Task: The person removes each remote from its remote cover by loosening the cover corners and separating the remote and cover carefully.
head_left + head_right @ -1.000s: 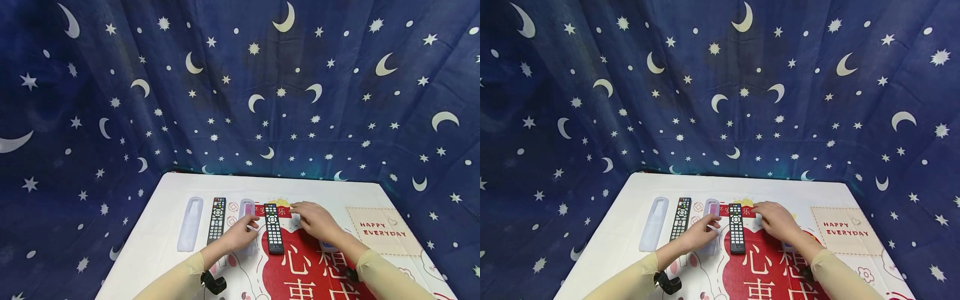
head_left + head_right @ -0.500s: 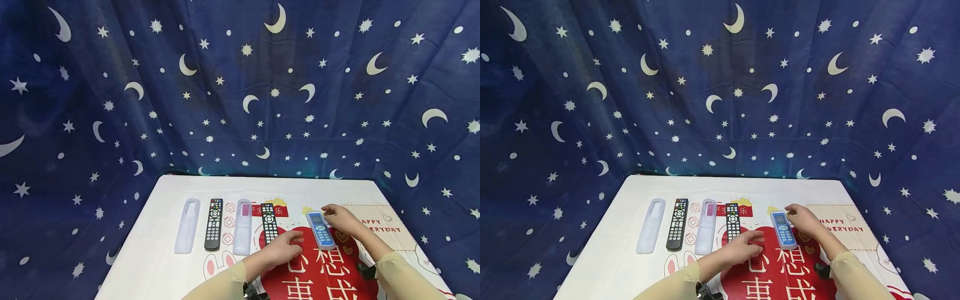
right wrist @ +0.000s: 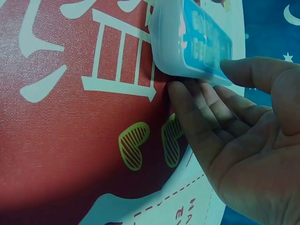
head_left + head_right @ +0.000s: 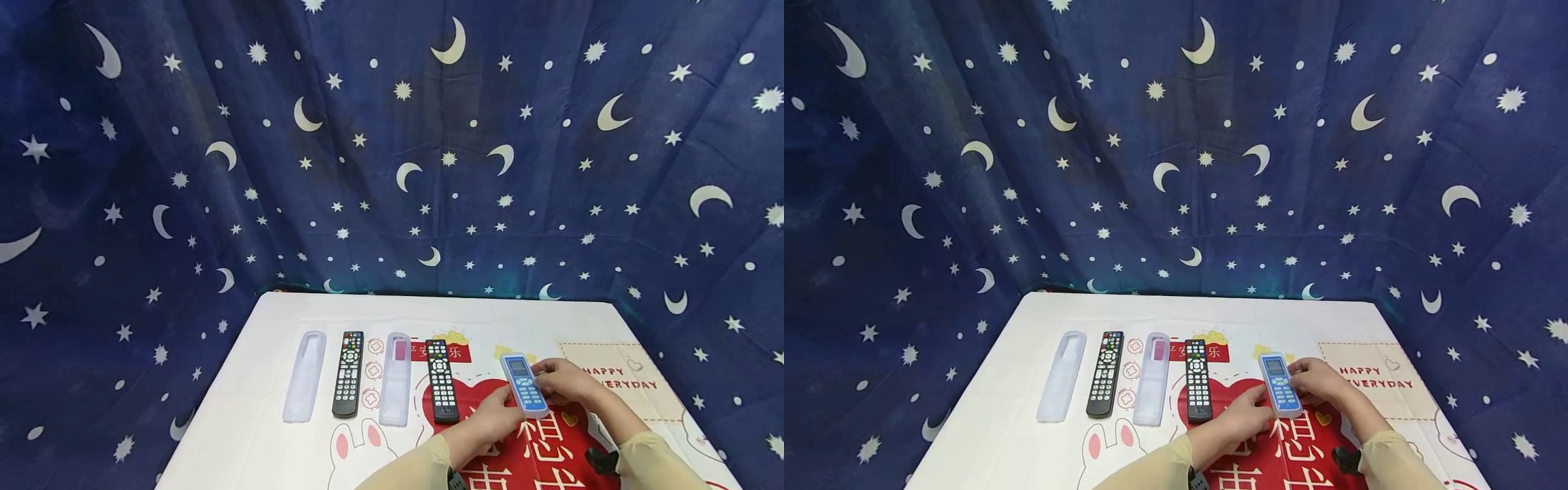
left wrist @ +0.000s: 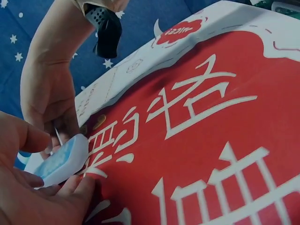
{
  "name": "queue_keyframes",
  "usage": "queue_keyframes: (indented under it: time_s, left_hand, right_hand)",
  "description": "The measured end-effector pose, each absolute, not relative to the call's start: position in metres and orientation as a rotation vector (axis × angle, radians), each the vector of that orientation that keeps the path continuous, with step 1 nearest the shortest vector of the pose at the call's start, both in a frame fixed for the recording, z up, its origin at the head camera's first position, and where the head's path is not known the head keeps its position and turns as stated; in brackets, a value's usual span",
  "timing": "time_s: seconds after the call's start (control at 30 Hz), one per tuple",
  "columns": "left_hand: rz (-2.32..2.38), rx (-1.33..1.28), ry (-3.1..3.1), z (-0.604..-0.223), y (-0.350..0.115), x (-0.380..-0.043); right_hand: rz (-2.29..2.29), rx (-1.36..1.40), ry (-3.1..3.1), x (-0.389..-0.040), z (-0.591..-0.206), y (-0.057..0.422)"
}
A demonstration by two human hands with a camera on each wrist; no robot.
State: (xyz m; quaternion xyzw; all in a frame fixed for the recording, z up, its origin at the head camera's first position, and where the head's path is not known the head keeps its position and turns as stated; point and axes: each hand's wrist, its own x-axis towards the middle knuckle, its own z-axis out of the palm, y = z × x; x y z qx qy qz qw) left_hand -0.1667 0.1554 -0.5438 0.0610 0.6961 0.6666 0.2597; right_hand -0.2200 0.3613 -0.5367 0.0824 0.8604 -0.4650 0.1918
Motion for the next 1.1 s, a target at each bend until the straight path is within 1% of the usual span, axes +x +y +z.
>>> queue_keyframes:
  time_s: [0.13, 0.23, 0.57, 0.77, 1.1]
  left_hand:
    - [1.895, 0.208, 1.792, -0.545, 0.157, -0.176]
    - [1.938, 0.185, 1.695, -0.547, 0.158, -0.18]
    - [1.966, 0.091, 1.671, -0.546, 0.161, -0.18]
    - [1.985, 0.092, 1.732, -0.541, 0.155, -0.188]
    - [1.991, -0.027, 1.927, -0.535, 0.139, -0.21]
  right_hand:
    - [-1.312, 0.235, 2.405, -0.221, -0.539, 0.361]
    - [-1.328, 0.244, 2.39, -0.22, -0.541, 0.361]
    - [-1.422, 0.262, 2.351, -0.213, -0.547, 0.364]
    - [-1.545, 0.141, 2.262, -0.214, -0.543, 0.366]
    - [-1.74, -0.067, 2.18, -0.22, -0.54, 0.349]
